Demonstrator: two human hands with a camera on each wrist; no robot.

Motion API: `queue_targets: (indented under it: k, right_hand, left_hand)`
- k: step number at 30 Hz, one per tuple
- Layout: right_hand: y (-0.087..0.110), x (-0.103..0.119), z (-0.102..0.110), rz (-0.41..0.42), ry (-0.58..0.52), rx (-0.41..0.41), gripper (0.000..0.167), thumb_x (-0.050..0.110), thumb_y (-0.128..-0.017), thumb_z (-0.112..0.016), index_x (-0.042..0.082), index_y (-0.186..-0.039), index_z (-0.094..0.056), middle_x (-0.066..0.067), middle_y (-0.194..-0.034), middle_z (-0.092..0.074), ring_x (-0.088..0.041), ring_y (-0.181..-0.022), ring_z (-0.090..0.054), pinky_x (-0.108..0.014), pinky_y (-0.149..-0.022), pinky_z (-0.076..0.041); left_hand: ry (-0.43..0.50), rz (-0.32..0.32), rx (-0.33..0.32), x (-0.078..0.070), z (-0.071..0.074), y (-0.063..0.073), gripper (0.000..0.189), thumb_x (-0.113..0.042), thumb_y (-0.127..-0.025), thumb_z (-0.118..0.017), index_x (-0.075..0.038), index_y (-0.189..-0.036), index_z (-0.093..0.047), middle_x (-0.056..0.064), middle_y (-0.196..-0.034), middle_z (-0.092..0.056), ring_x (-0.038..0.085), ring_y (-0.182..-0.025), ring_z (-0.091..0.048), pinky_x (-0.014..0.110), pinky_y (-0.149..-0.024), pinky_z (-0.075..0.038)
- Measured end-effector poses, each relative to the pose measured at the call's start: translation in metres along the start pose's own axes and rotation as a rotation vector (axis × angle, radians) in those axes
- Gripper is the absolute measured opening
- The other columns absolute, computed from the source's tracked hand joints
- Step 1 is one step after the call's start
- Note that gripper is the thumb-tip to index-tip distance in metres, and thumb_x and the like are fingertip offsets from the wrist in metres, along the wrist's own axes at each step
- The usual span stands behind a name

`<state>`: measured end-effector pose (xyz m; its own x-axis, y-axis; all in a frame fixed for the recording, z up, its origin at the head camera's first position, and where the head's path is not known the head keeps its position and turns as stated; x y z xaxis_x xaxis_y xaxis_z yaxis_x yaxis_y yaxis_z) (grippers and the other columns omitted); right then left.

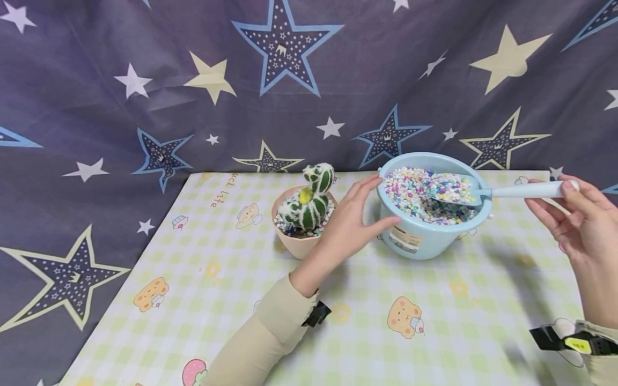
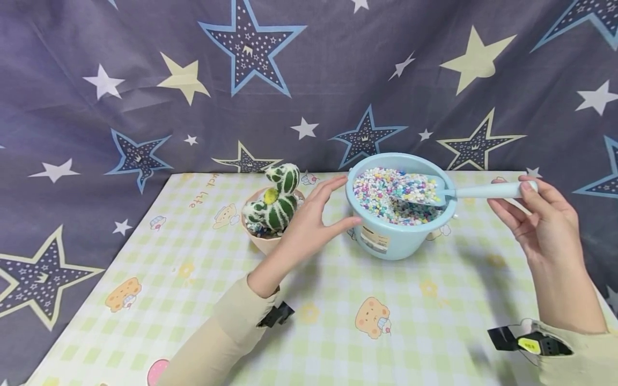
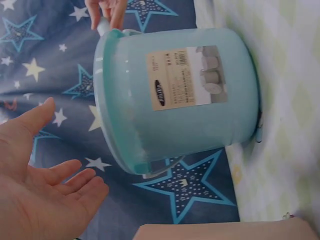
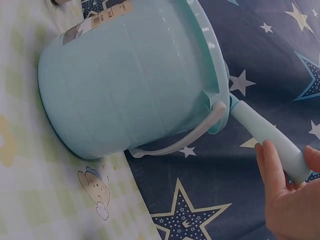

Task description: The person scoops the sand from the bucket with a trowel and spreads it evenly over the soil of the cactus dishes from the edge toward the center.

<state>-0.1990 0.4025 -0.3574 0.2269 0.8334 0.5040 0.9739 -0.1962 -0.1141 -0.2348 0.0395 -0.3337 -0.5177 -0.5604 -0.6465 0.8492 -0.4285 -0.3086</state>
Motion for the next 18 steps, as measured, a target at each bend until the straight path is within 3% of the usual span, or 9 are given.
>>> queue_targets:
  k: [9, 18]
  right_hand:
    - [0.0, -0.004, -0.007, -0.008, 0.025, 0.012, 0.024, -0.007, -0.101, -0.043, -0.011, -0.111, -0.065, -0.028, -0.106, -0.072, -0.046, -0.089, -0.073, -0.053, -0.071, -0.061]
    - [0.0, -0.01, -0.018, -0.038, 0.0, 0.097, 0.026, -0.006, -0.103, -0.038, -0.013, -0.108, -0.063, -0.031, -0.108, -0.071, -0.048, -0.09, -0.071, -0.054, -0.075, -0.061]
  left_hand:
    - [0.039, -0.063, -0.051, -0.013, 0.025, 0.01, 0.073, -0.041, -0.087, -0.076, -0.015, -0.148, -0.046, -0.002, -0.159, -0.039, 0.015, -0.147, -0.037, 0.037, -0.122, -0.033]
    - [0.065, -0.104, -0.124, -0.019, 0.053, 0.018, 0.061, -0.038, -0.09, -0.074, -0.017, -0.143, -0.053, -0.006, -0.155, -0.043, 0.01, -0.14, -0.045, 0.033, -0.118, -0.037]
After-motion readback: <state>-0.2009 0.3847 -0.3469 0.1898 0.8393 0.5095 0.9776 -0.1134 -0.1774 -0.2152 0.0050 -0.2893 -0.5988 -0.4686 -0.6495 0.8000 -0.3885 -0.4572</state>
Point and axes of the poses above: each hand's wrist, its own y-axis away from the middle knuckle, its own z-axis out of the back of the hand, x = y × z, the point moved 3 cm from there along -y, towards the middle knuckle
